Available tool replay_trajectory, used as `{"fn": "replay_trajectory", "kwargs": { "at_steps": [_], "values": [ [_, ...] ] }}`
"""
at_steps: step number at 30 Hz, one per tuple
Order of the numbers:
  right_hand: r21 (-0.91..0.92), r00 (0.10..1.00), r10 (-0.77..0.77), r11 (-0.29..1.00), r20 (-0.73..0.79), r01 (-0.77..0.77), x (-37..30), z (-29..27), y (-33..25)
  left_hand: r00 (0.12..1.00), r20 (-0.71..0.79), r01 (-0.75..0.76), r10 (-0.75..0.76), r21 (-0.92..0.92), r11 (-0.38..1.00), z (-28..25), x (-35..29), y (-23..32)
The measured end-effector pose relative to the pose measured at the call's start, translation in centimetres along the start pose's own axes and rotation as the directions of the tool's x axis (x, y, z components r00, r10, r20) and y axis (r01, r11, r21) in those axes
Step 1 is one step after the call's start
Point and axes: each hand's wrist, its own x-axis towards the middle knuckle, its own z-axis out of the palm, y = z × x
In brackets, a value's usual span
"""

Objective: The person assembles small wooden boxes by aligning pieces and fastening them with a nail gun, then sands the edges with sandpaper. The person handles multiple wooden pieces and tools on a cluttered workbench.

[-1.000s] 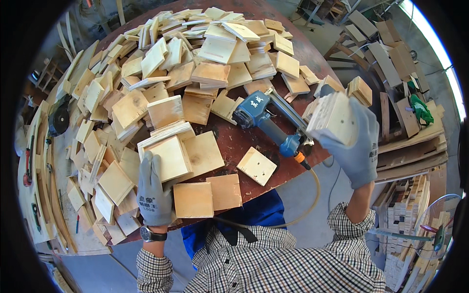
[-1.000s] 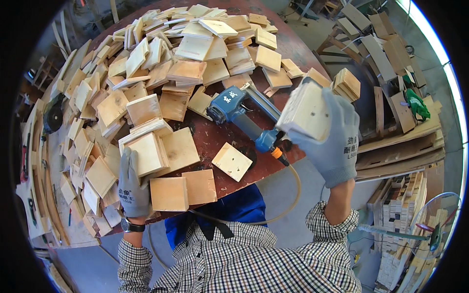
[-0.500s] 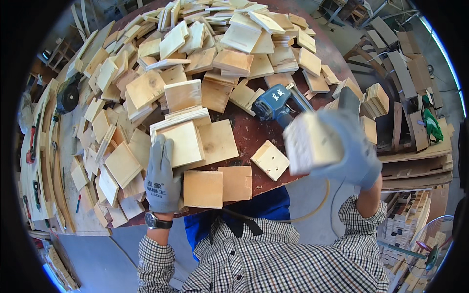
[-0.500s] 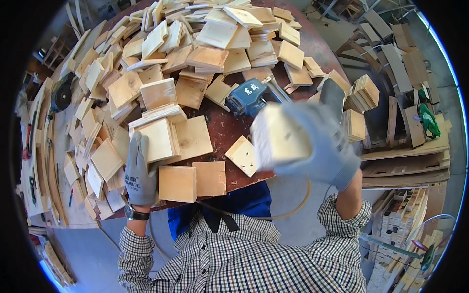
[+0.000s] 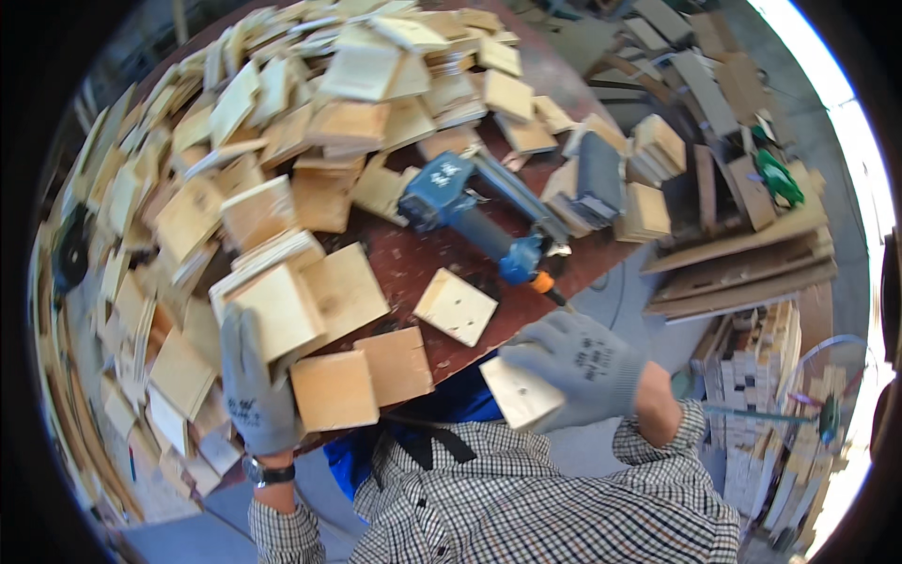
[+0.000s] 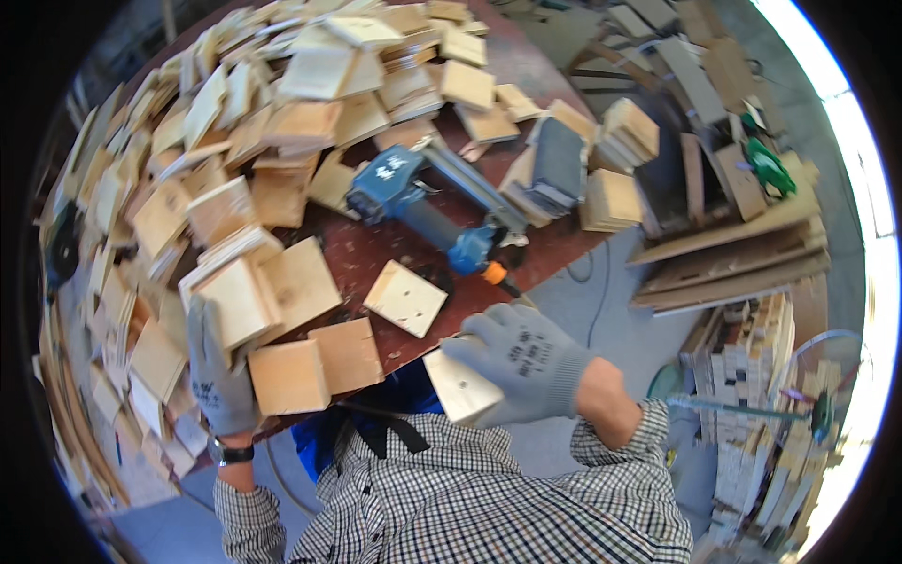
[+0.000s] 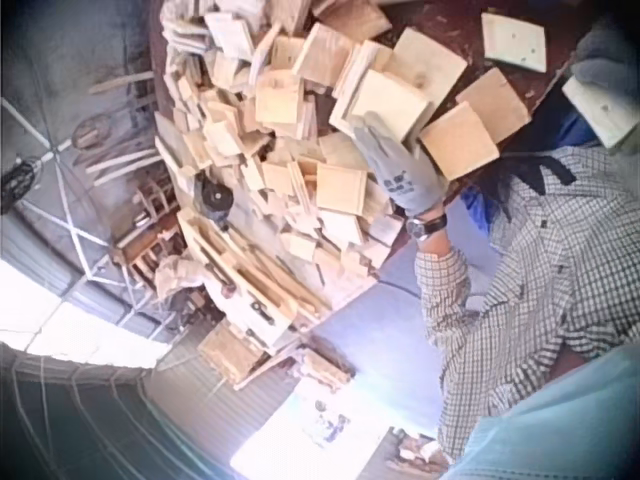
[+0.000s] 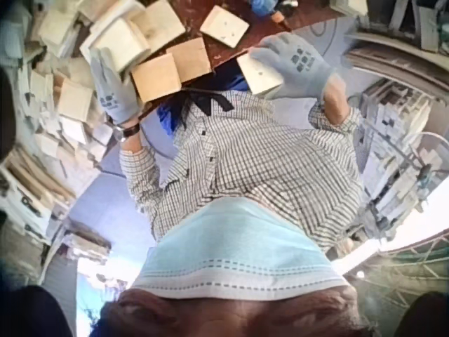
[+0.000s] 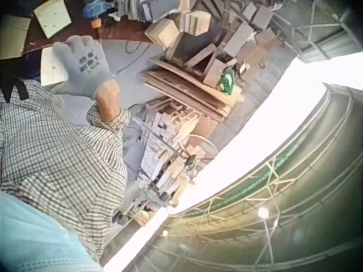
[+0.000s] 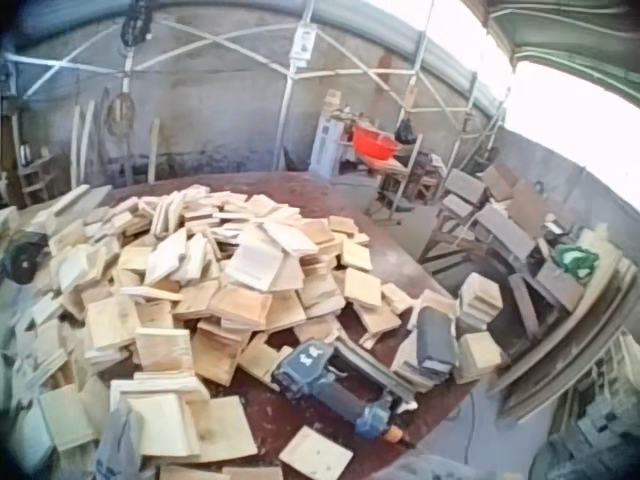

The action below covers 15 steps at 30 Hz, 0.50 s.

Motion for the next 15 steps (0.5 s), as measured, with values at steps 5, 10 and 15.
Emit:
{"fn": "replay_trajectory", "kwargs": {
  "at_steps": [5, 10, 15],
  "values": [
    [-0.053, 0.997, 0.067, 0.996, 0.036, -0.065, 1.4, 2.1, 0.3, 1.000, -0.013, -0.012, 0.012, -0.010, 1.000, 0.9, -0.3, -0.4],
    [-0.018, 0.996, 0.065, 0.998, 0.061, -0.064, 1.2, 2.2, 0.5, 1.000, -0.015, 0.006, -0.006, -0.029, 1.000, 0.7, -0.2, -0.2],
    [0.086, 0.998, 0.062, 0.994, 0.000, -0.061, 1.5, 2.1, 0.4, 1.000, 0.003, -0.004, 0.004, 0.007, 1.000, 0.6, -0.4, -0.9]
  ]
}}
